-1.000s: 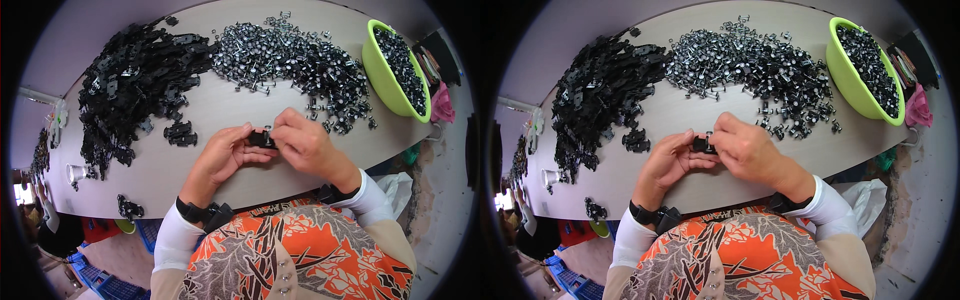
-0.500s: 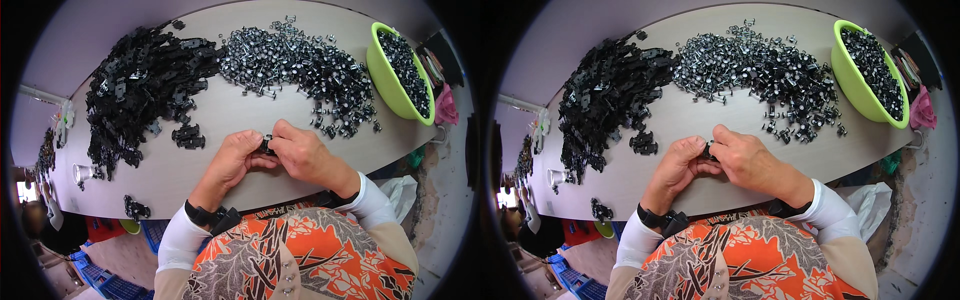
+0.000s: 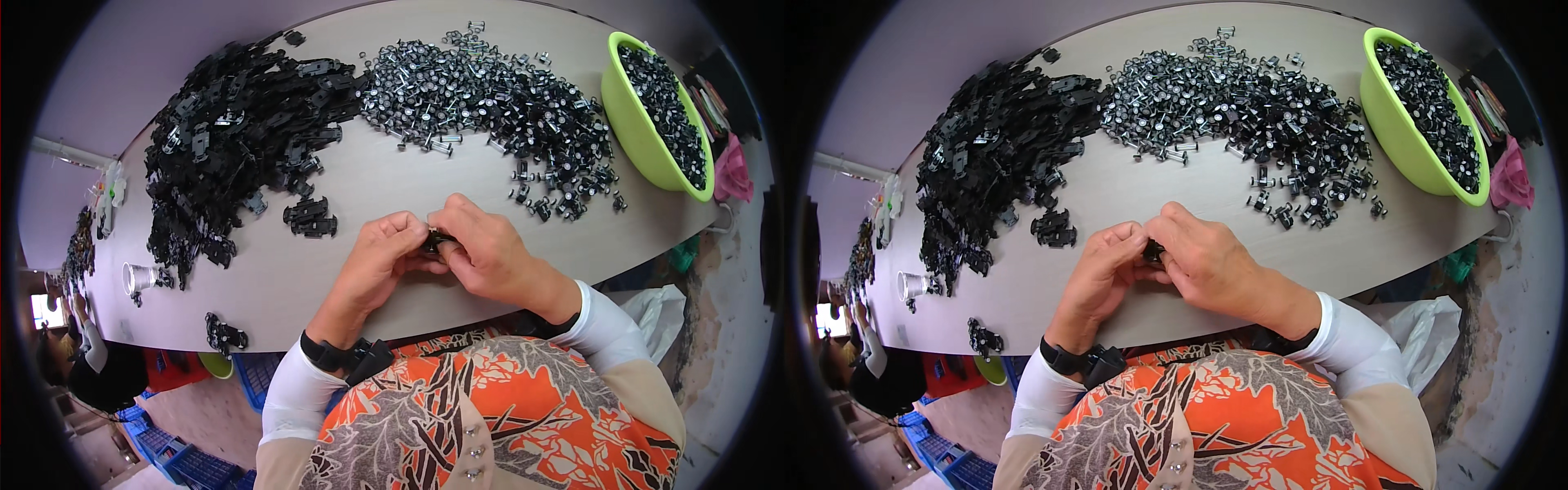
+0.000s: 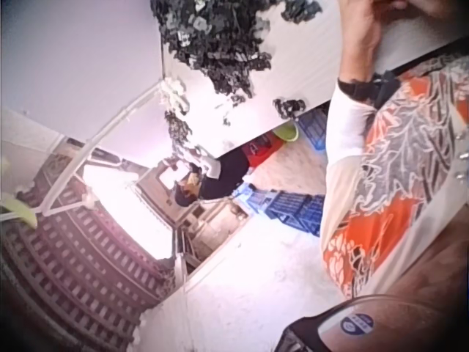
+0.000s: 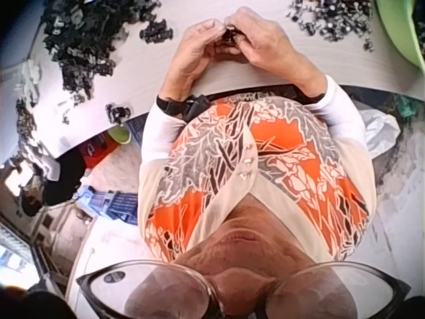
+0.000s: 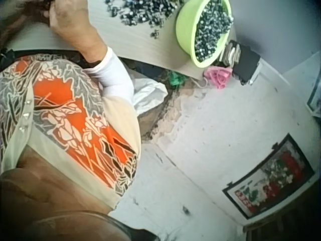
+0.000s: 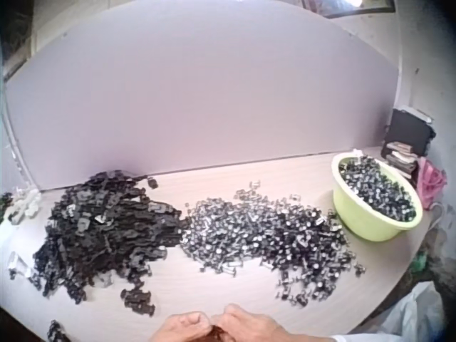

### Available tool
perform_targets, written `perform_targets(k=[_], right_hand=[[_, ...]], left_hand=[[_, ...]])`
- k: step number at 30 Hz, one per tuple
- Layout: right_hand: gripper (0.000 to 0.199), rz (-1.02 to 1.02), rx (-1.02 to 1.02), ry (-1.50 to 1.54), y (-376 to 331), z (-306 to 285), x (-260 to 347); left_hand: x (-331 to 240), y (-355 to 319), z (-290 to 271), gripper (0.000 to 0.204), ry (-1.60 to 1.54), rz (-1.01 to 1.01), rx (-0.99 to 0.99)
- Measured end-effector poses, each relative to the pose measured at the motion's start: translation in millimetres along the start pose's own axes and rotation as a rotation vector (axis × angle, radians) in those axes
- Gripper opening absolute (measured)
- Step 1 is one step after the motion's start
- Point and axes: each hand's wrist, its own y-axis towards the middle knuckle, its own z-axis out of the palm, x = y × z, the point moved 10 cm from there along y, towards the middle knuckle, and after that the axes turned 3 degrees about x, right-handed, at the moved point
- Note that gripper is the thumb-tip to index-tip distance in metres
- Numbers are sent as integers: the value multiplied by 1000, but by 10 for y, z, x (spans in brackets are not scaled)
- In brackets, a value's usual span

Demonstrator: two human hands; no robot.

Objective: The person sits at a table and repeatedly assembles small black plastic components with metal pins. They pick up a plastic piece, insert a metal pin, and place the finished unit on the table. The process is repeated continuously throughout the clip.

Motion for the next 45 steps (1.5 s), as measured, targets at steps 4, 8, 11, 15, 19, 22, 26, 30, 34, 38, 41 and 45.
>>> perform_targets(k=[4, 8, 11, 15, 19, 22, 26, 30, 34, 38, 41, 45], right_hand=[[46, -126, 22, 113, -26, 117, 182], [40, -137, 101, 208, -78, 120, 209], [22, -88, 12, 12, -93, -210, 6], [16, 119, -136, -311, -181, -747, -553], [13, 91, -166, -332, -51, -783, -628], [10, 66, -96, -313, 249, -533, -553], [10, 62, -105, -502, 535, -331, -788], [10, 102, -120, -529, 521, -334, -971], [14, 182, -66, -386, 382, -391, -813], [13, 210, 23, -291, 77, -325, -679], [16, 229, 121, -240, -41, -193, -680], [21, 270, 79, -156, 12, -251, -584]], left_hand=[[-30, -150, -19, 22, 127, -27, -51], [-108, -553, -251, 19, 225, 46, -220], [-199, -1155, -533, 20, 300, 86, -452], [-248, -1945, -815, 25, 455, 96, -665], [-259, -2531, -1158, 18, 793, -76, -845], [-488, -2657, -1192, 18, 1231, -168, -933], [-1040, -2061, -707, 17, 1259, 139, -927], [-1270, -1221, -385, 10, 1533, 534, -661], [-1242, -867, -415, 20, 1704, 562, -644], [-1101, -675, -434, 25, 1722, 316, -581], [-1013, -716, -393, 32, 1742, 416, -548], [-1054, -802, -245, 37, 1668, 530, -604]])
